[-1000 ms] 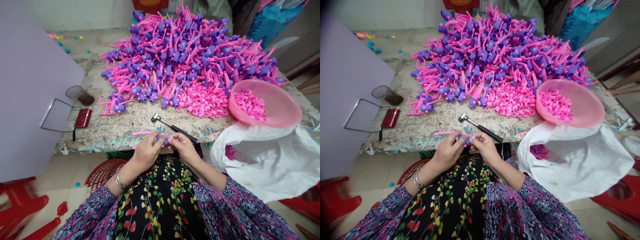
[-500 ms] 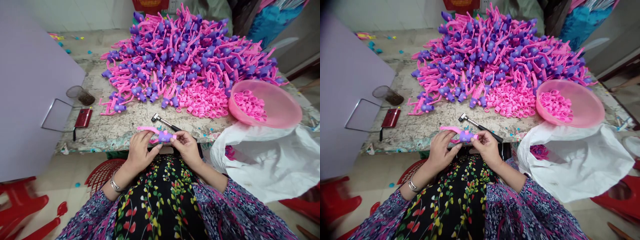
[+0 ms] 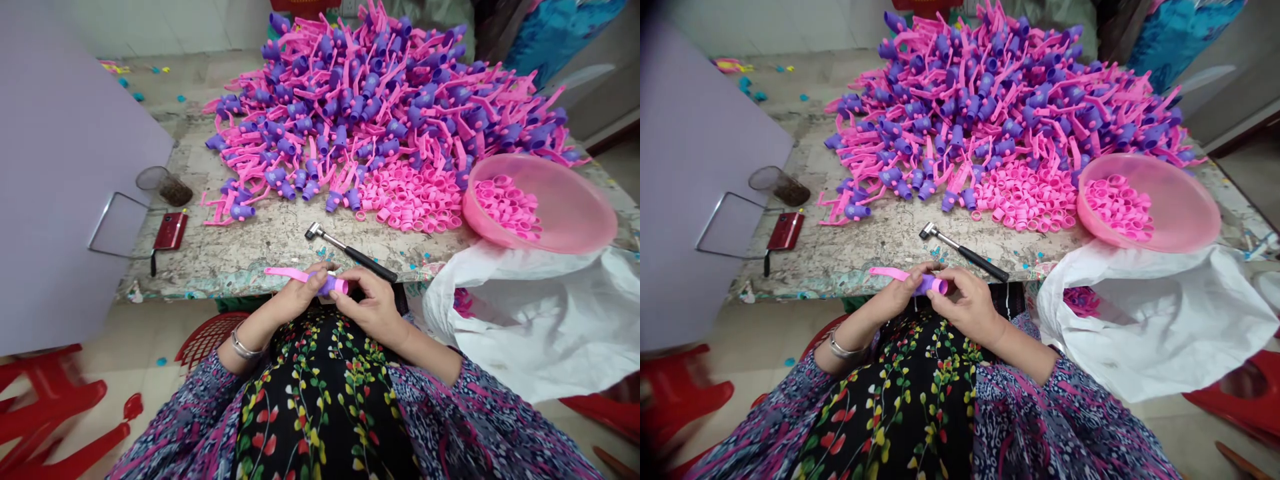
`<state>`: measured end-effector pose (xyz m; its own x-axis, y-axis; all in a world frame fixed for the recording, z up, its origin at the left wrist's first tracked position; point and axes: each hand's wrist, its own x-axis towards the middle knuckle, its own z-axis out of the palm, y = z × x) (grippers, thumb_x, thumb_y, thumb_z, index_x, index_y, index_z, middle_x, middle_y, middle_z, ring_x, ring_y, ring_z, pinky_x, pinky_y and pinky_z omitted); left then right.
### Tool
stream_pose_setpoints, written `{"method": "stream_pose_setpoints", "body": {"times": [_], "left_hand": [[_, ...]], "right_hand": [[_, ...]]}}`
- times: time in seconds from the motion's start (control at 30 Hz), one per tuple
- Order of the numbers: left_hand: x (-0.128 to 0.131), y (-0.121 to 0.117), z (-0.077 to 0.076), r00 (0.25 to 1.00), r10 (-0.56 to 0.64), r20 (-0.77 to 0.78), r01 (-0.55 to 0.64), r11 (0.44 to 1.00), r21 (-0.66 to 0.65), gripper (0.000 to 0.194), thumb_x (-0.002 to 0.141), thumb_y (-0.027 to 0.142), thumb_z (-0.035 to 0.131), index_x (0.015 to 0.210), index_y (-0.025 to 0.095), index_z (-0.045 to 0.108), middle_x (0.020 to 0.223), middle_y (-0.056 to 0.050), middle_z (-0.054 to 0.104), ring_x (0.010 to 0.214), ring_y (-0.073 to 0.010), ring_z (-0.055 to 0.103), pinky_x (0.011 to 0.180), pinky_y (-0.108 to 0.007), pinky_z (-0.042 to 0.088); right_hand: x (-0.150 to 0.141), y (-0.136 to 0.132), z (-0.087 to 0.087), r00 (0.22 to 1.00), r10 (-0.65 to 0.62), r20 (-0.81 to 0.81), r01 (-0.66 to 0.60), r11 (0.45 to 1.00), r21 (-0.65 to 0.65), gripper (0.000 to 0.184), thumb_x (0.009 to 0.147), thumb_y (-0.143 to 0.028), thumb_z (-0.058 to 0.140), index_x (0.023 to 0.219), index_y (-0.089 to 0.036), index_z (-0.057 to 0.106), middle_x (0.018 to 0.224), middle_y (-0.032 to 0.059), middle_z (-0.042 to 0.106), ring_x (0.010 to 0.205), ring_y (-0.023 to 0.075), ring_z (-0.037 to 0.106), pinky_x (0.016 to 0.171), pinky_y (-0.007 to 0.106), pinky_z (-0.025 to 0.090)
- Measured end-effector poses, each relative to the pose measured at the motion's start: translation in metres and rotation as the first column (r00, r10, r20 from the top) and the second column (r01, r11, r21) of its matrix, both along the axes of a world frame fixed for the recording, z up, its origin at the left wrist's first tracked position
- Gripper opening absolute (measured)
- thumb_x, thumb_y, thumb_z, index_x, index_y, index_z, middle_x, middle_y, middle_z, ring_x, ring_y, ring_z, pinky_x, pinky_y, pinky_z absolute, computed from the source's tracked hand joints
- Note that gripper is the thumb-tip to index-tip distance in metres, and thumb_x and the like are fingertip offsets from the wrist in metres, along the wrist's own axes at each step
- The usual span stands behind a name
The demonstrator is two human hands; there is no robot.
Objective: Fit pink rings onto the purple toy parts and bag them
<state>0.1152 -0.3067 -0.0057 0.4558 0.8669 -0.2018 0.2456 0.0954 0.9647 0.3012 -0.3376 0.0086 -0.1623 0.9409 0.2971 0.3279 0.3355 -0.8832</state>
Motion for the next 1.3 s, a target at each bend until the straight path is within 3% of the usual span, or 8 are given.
{"method": "stream_pose_setpoints", "body": {"times": [0.07, 0.13, 0.27, 0.43, 0.6, 0.97, 1.13, 1.3], "left_hand": [[0.004, -0.002, -0.001, 0.996, 0.018, 0.089, -0.008, 0.994, -0.109, 0.064, 0.088, 0.073, 0.040, 0.104, 0.016, 0.066, 0.093, -0.007, 0.071, 0.079, -0.0187, 0.064, 0.076, -0.032, 0.051], [0.007, -0.006, -0.004, 0.983, 0.054, 0.177, -0.011, 0.973, -0.232, 0.060, 0.088, 0.072, 0.041, 0.089, 0.016, 0.065, 0.069, -0.001, 0.064, 0.057, -0.0128, 0.055, 0.057, -0.025, 0.045], [0.012, -0.013, -0.011, 0.942, 0.146, 0.301, -0.022, 0.925, -0.379, 0.062, 0.086, 0.073, 0.045, 0.070, 0.016, 0.061, 0.052, 0.001, 0.052, 0.047, -0.0095, 0.046, 0.047, -0.022, 0.035], [0.017, -0.015, -0.009, 0.901, 0.181, 0.393, 0.018, 0.891, -0.453, 0.061, 0.084, 0.072, 0.049, 0.061, 0.016, 0.055, 0.046, 0.003, 0.046, 0.041, -0.0078, 0.038, 0.044, -0.022, 0.030], [0.020, -0.015, -0.003, 0.889, 0.174, 0.425, 0.059, 0.874, -0.482, 0.060, 0.084, 0.073, 0.048, 0.062, 0.017, 0.053, 0.041, 0.003, 0.044, 0.039, -0.0083, 0.037, 0.042, -0.023, 0.028], [0.018, -0.016, 0.000, 0.874, 0.158, 0.460, 0.117, 0.850, -0.514, 0.057, 0.084, 0.072, 0.049, 0.075, 0.016, 0.057, 0.042, 0.006, 0.045, 0.032, -0.0054, 0.034, 0.038, -0.022, 0.019], [0.021, -0.017, 0.008, 0.858, 0.199, 0.474, 0.082, 0.858, -0.507, 0.053, 0.084, 0.069, 0.052, 0.073, 0.017, 0.054, 0.045, 0.007, 0.044, 0.033, -0.0043, 0.032, 0.038, -0.021, 0.019], [0.024, -0.019, 0.015, 0.894, 0.208, 0.398, 0.011, 0.875, -0.483, 0.057, 0.088, 0.069, 0.045, 0.066, 0.017, 0.053, 0.040, 0.006, 0.042, 0.034, -0.0050, 0.032, 0.039, -0.022, 0.017]], "right_hand": [[0.000, 0.001, 0.004, 1.000, 0.002, 0.026, -0.001, 1.000, -0.007, 0.011, 0.085, -0.028, 0.066, 0.095, -0.023, 0.064, 0.079, 0.0011, 0.066, 0.069, 0.0156, 0.062, 0.066, 0.030, 0.051], [0.000, 0.002, 0.007, 0.999, 0.018, 0.035, -0.017, 1.000, -0.010, 0.014, 0.086, -0.029, 0.066, 0.098, -0.022, 0.065, 0.082, 0.0017, 0.067, 0.072, 0.0160, 0.062, 0.068, 0.031, 0.051], [0.001, 0.002, 0.010, 0.998, 0.057, -0.019, -0.058, 0.996, -0.064, 0.020, 0.087, -0.031, 0.067, 0.105, -0.022, 0.065, 0.089, 0.0024, 0.069, 0.076, 0.0158, 0.063, 0.072, 0.031, 0.050], [0.001, 0.001, 0.011, 0.993, 0.052, -0.111, -0.070, 0.982, -0.173, 0.022, 0.087, -0.034, 0.067, 0.107, -0.023, 0.066, 0.089, 0.0025, 0.067, 0.076, 0.0162, 0.062, 0.070, 0.031, 0.050], [0.003, 0.001, 0.012, 0.992, 0.057, -0.111, -0.075, 0.983, -0.167, 0.024, 0.087, -0.036, 0.067, 0.109, -0.025, 0.067, 0.092, 0.0040, 0.068, 0.078, 0.0177, 0.061, 0.071, 0.034, 0.050], [0.014, 0.013, 0.019, 0.972, 0.229, 0.051, -0.232, 0.971, 0.065, 0.022, 0.094, -0.030, 0.060, 0.115, -0.024, 0.065, 0.095, 0.0042, 0.068, 0.086, 0.0175, 0.062, 0.077, 0.032, 0.051], [0.014, 0.015, 0.023, 0.970, 0.223, 0.095, -0.233, 0.966, 0.111, 0.019, 0.095, -0.029, 0.059, 0.112, -0.024, 0.066, 0.093, 0.0035, 0.071, 0.083, 0.0171, 0.063, 0.077, 0.031, 0.051], [0.012, 0.013, 0.026, 0.977, 0.188, 0.102, -0.198, 0.976, 0.091, 0.020, 0.095, -0.031, 0.058, 0.112, -0.026, 0.067, 0.094, 0.0033, 0.072, 0.085, 0.0182, 0.065, 0.078, 0.033, 0.052]]}}
